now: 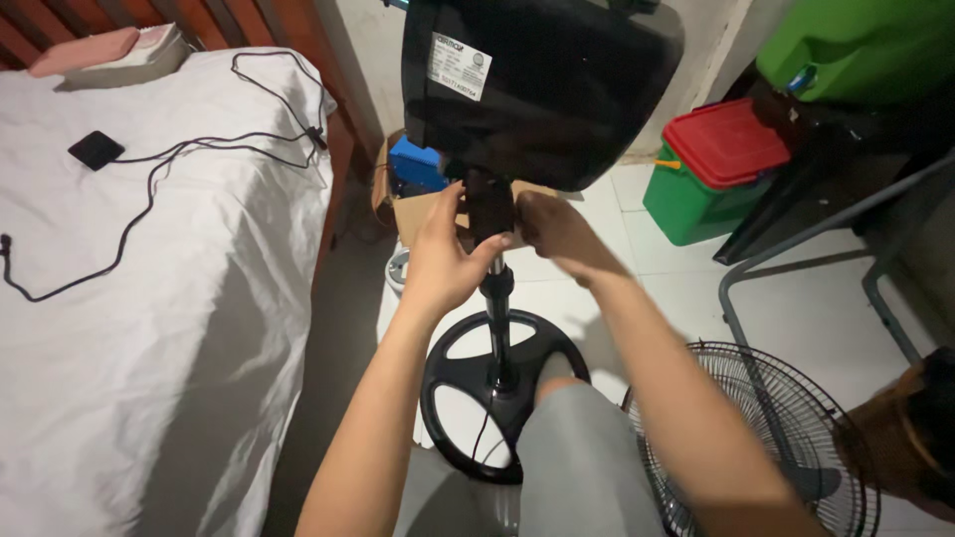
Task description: The person assembles a standing fan by attaching the motor housing to the stand, securing the front grille, and mounting the fan blades onto the motor shaft. The person uses a screwdriver to tighten components and a cloth to wipe the grille.
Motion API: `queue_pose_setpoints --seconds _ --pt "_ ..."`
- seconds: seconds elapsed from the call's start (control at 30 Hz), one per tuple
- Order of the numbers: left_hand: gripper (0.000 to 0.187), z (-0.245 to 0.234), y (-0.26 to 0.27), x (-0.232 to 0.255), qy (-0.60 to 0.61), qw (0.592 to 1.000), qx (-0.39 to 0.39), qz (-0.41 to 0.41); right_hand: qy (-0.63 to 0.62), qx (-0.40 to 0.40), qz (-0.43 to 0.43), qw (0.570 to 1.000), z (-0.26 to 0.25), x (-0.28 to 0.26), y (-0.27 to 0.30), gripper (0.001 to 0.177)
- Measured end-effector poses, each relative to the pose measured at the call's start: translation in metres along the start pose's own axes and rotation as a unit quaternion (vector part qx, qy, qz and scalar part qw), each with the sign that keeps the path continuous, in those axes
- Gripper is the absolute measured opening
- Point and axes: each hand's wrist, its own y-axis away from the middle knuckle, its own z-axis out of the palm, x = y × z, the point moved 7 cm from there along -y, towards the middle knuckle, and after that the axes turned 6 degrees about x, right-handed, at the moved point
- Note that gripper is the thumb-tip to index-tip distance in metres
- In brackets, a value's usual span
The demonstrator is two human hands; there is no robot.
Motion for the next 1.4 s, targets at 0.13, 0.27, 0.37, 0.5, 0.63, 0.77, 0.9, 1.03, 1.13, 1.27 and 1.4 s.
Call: queue_pose_setpoints --seconds 0.13,0.27,0.37,0.5,0.63,0.77,0.9,1.03,1.13,1.27,1.4 --pt "0.083 0.001 0.003 -0.006 -0.008 1.0 -0.014 -0.018 0.05 -0.008 0.014 0.999 -0.005 -0.013 0.004 0.037" --pt "0.087 0.008 0.001 -0.017 -0.032 0.988 -0.089 -0.123 -0.034 0.02 -0.113 0.993 -0.015 -0.018 0.01 0.026" --pt "0.091 0.009 -0.005 -0.01 0.141 0.977 -0.146 -0.064 -0.083 0.024 -0.173 0.981 -0.015 -0.016 0.017 0.03" --pt "0.055 0.009 -0.021 -0.012 0.223 0.954 -0.172 -0.104 0.055 0.107 -0.196 0.973 -0.015 -0.025 0.031 0.033" --pt "0.043 0.007 -0.019 -0.004 0.254 0.944 -0.15 -0.148 0.107 0.136 -0.207 0.963 -0.008 -0.037 0.037 0.025" --pt "0.037 0.004 -0.018 0.003 0.276 0.945 -0.131 -0.12 0.104 0.137 -0.206 0.963 -0.007 -0.043 0.041 0.022" --pt "0.037 0.004 -0.018 -0.001 0.253 0.953 -0.117 -0.116 0.156 0.129 -0.14 0.969 -0.005 -0.043 0.04 0.029" --pt "0.036 0.005 -0.017 0.001 0.26 0.954 -0.107 -0.107 0.045 0.097 -0.179 0.978 -0.008 -0.032 0.038 0.027" --pt "0.037 0.004 -0.014 0.003 0.238 0.961 -0.097 -0.1 -0.014 0.101 -0.258 0.961 -0.008 -0.025 0.042 0.033" --pt "0.039 0.007 -0.012 0.0 0.268 0.954 -0.094 -0.095 0.093 0.196 -0.266 0.939 -0.011 -0.016 0.036 0.021" --pt "0.04 0.005 -0.013 -0.003 0.253 0.96 -0.095 -0.075 0.09 0.191 -0.31 0.927 -0.014 -0.03 0.037 0.013"
